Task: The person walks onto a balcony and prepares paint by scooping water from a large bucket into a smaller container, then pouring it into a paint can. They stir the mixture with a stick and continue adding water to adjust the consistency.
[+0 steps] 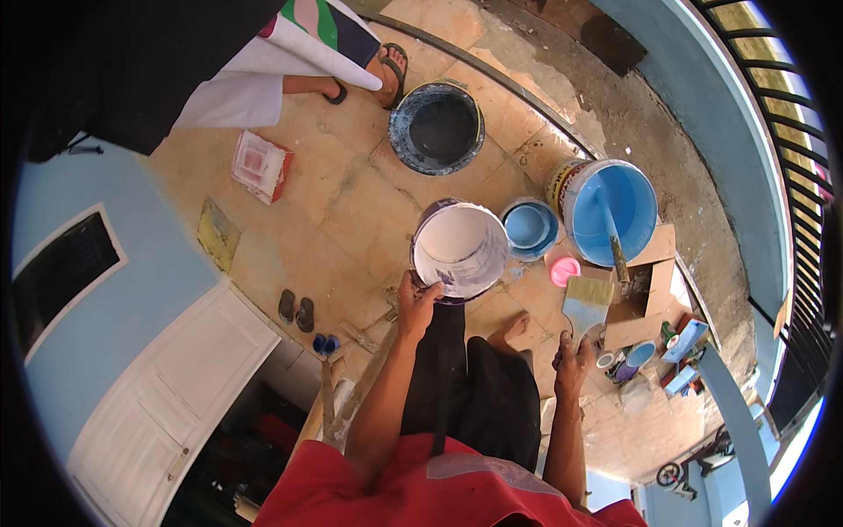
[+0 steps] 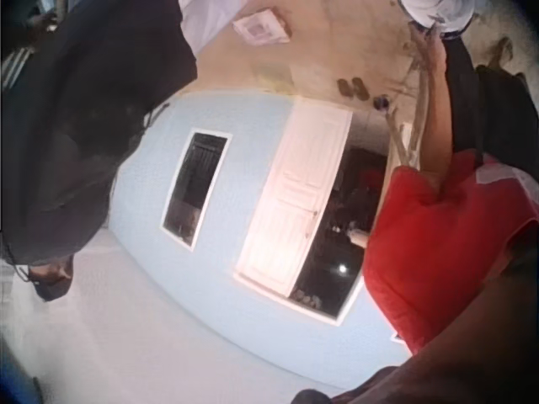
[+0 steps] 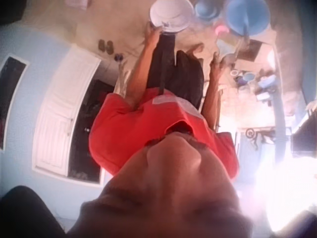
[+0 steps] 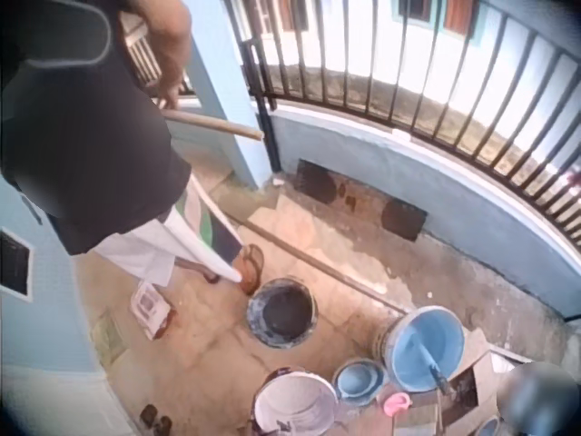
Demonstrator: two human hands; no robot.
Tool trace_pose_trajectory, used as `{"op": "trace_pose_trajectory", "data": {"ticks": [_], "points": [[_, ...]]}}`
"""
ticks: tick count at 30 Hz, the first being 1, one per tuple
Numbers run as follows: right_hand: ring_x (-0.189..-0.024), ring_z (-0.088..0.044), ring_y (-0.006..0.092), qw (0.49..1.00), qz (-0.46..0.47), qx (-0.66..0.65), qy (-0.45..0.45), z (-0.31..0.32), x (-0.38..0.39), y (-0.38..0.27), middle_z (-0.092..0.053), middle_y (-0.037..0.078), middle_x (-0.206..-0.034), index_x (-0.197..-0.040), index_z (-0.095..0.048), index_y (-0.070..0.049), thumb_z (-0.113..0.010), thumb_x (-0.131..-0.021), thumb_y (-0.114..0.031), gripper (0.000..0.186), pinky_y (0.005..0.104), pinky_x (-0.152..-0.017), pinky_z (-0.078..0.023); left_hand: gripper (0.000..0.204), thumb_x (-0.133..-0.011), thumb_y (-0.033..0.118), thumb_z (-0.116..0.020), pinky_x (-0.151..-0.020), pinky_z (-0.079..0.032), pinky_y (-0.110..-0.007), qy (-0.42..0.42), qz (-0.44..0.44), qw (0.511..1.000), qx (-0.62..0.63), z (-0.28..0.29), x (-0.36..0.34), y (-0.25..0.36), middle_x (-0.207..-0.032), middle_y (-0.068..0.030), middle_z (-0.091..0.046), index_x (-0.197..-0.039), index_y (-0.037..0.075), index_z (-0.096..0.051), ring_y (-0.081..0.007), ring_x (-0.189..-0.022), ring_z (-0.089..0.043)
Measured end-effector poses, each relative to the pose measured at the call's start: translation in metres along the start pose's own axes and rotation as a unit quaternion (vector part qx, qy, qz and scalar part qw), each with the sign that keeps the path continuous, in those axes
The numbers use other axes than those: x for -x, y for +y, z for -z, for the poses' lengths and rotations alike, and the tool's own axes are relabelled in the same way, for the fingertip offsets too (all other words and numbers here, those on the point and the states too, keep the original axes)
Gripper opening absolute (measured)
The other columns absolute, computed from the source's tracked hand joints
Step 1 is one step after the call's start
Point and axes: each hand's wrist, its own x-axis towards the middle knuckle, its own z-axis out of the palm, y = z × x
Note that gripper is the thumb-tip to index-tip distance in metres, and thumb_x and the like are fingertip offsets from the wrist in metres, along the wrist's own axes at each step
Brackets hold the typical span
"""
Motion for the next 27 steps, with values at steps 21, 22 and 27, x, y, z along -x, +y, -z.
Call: {"op": "trace_pose_trajectory", "data": {"ticks": [21,22,27], "points": [[-0.061,-0.046,0.0088,0.986,0.000,-0.026,0.162,-0.099,0.057,-0.007,-0.052,-0.001,-0.071,-0.094,-0.061,-0.003,-0.073,-0.101,-0.028,0.029,0.0297,-0.054,-0.038,0.039,-0.085,0.003,-0.079,-0.077,-0.059,-0.032,-0.209,0.011,0.929,-0.307,0.019,-0.119,0.157,-0.104,-0.0109,-0.074,-0.120,0.000,-0.063,-0.0178,-0.088,-0.072],[-0.060,-0.045,0.0078,0.980,-0.018,-0.050,0.192,-0.112,0.060,-0.005,-0.051,-0.002,-0.071,-0.095,-0.061,-0.004,-0.073,-0.101,-0.028,0.028,0.0286,-0.053,-0.037,0.038,-0.084,0.005,-0.080,-0.079,-0.058,-0.033,-0.230,-0.024,0.911,-0.341,0.010,-0.136,0.157,-0.103,-0.0110,-0.074,-0.118,-0.001,-0.064,-0.0181,-0.089,-0.072],[-0.059,-0.042,0.0039,0.930,-0.094,-0.189,0.302,-0.198,0.075,0.022,-0.050,-0.004,-0.074,-0.103,-0.057,-0.007,-0.072,-0.103,-0.022,0.021,0.0229,-0.049,-0.033,0.038,-0.084,0.016,-0.083,-0.080,-0.057,-0.037,-0.315,-0.066,0.814,-0.483,-0.028,-0.196,0.145,-0.097,-0.0158,-0.075,-0.107,-0.003,-0.060,-0.0232,-0.088,-0.073]]}}
